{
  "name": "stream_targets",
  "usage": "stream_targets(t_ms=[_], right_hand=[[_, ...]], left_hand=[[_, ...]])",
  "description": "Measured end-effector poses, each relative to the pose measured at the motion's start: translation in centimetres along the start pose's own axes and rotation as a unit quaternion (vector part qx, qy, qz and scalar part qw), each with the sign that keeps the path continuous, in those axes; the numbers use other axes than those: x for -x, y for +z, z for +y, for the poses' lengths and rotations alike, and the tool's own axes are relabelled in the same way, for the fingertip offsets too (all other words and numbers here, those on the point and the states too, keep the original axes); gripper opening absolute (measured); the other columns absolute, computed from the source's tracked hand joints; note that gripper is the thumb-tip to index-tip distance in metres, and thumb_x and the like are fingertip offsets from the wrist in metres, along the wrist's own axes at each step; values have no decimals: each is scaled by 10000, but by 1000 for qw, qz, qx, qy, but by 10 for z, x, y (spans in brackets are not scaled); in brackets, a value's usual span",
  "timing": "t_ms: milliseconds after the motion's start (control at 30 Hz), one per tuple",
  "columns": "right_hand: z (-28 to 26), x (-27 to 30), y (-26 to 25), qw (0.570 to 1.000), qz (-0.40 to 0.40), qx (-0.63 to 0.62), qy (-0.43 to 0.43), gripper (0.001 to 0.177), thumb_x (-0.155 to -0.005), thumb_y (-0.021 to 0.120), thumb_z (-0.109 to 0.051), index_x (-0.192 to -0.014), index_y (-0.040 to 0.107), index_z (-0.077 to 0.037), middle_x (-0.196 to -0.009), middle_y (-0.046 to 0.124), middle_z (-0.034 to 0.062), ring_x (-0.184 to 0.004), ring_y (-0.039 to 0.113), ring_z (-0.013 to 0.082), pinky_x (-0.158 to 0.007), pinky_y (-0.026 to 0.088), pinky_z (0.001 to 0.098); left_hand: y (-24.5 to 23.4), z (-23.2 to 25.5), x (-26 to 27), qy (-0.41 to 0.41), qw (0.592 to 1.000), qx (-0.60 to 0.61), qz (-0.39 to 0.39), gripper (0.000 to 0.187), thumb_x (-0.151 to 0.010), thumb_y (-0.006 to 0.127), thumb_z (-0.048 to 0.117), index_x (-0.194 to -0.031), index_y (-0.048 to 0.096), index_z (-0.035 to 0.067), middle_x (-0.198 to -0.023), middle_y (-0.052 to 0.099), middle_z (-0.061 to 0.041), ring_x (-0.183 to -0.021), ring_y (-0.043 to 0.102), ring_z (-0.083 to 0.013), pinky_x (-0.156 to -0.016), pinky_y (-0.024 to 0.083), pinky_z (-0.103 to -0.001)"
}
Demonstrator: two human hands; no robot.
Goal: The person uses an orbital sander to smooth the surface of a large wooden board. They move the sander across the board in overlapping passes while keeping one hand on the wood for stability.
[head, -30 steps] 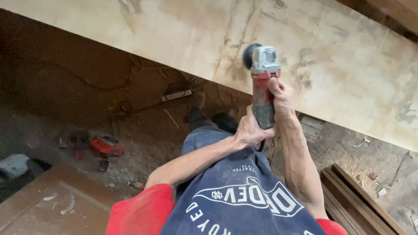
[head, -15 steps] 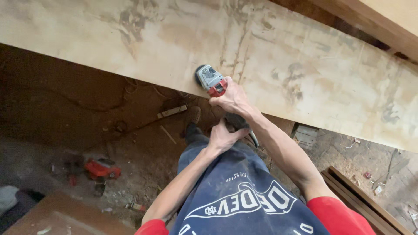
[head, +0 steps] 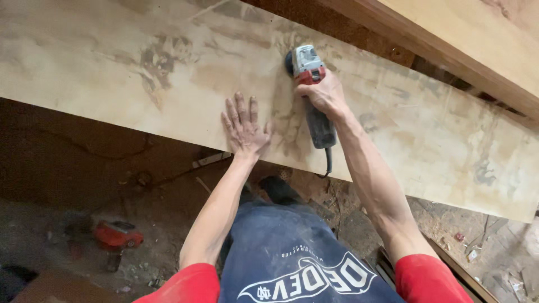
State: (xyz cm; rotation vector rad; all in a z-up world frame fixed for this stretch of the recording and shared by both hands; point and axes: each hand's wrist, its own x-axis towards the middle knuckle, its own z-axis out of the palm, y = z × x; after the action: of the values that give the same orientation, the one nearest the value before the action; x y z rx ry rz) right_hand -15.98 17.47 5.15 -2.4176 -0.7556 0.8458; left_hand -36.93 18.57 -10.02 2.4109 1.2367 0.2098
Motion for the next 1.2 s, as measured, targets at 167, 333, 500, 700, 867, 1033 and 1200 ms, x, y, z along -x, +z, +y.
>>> stream_targets(t_ms=[167,333,500,700,867,1033,1200], right_hand=[[3,-37,-23,990,-36,-118,63,359,-654,823,-186,-987,715,-103,-874,704,-2,-726,647,118,-676,549,303],[-13,-55,-11,994,-44,-92,28,353,-664,845,-197,-984,726,-107,-881,709,-22,-755,649,102,-694,537,282],[-48,-53,17,995,-92,-42,-18,333,-686,822,-196,-993,725,-113,-877,716,-22,-790,666,96,-720,536,272],[-60,-46,42,991,-89,-97,5,302,-708,811,-201,-987,738,-114,-869,714,-20,-762,666,115,-700,553,303],[-10,-50,2,993,-21,-116,17,327,-686,831,-181,-980,717,-95,-859,708,-8,-732,657,103,-671,551,287],[73,-31,-69,970,76,-184,136,327,-679,834,-184,-961,704,-83,-827,690,11,-681,638,122,-614,533,300],[141,-8,-133,933,147,-249,216,300,-717,820,-217,-948,719,-55,-814,669,40,-636,631,155,-573,544,339]], left_hand=[[-2,2,3,-6,1000,-2,-8,922,-941,555,613,-1666,215,157,-1720,25,-180,-1572,41,-452,-1248,86,-639],[-2,-1,0,-10,1000,2,-10,934,-936,566,612,-1666,196,162,-1721,50,-186,-1571,55,-457,-1249,93,-639],[10,-2,-4,-25,1000,0,6,947,-886,581,623,-1650,235,183,-1718,103,-142,-1574,85,-418,-1250,112,-619],[16,-3,-4,-31,998,13,59,940,-926,577,625,-1654,233,139,-1736,115,-111,-1600,102,-378,-1279,128,-591],[10,-2,-1,-39,999,0,-28,995,-872,580,655,-1646,216,147,-1719,89,-116,-1579,78,-380,-1252,103,-597],[7,-5,-1,-23,1000,6,-14,1021,-893,568,682,-1674,190,144,-1739,46,-125,-1601,56,-379,-1276,78,-600],[4,-5,-2,-7,1000,-17,-1,1000,-891,608,650,-1662,249,123,-1729,95,-172,-1580,80,-437,-1258,91,-619]])
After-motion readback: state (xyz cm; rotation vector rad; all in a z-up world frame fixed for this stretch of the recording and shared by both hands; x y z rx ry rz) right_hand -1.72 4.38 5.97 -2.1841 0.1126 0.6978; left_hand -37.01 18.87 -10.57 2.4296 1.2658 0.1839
